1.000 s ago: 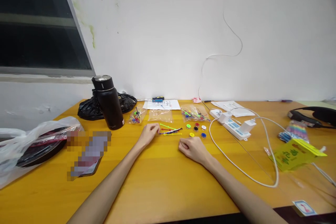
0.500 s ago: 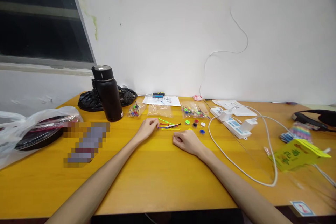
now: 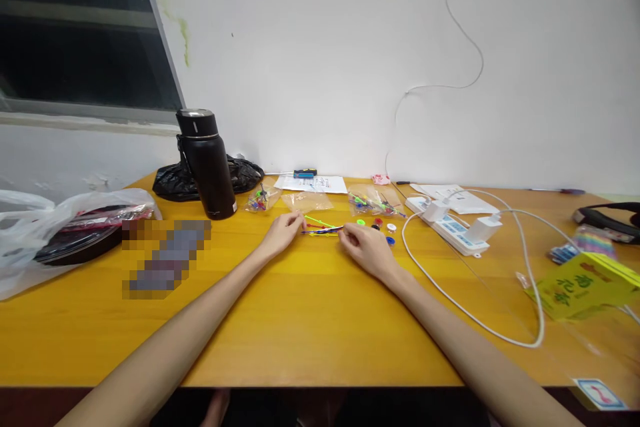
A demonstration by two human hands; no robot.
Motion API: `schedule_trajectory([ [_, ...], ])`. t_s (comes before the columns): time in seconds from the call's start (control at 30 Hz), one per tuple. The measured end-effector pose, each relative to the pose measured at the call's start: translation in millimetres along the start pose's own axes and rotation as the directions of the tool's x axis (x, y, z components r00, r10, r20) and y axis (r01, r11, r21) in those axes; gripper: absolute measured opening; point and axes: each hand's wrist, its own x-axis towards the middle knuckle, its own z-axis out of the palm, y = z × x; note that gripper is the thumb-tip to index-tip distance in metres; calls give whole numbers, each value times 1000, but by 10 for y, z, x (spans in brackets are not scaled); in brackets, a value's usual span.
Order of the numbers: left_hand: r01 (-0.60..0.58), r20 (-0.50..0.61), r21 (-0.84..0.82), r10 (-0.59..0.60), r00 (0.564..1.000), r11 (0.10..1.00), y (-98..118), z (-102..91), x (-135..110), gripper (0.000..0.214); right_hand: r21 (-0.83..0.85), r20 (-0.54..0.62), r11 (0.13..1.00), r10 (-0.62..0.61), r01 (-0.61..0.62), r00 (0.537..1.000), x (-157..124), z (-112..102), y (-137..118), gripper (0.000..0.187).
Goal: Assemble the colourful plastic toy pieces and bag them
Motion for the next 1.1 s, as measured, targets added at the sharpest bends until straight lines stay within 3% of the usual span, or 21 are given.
schedule_trajectory([
  [0.3,65,-67,-9,-65,996,998,-50,15,14,21,-193,-138,976,77,-103,987,56,-7,336,24],
  [0.47,77,-95,-34,-80,992,996,-72,19,29,21,-295,-104,942,136,-161,985,36,11,464,28],
  [0.7,62,-113,-75,-70,991,995,-107,26,39,17,-298,-37,944,137,-142,990,20,-3,477,27],
  [1.1,63,-124,-100,-75,989,993,-136,28,49,20,-253,-111,956,127,-151,986,35,-40,481,16],
])
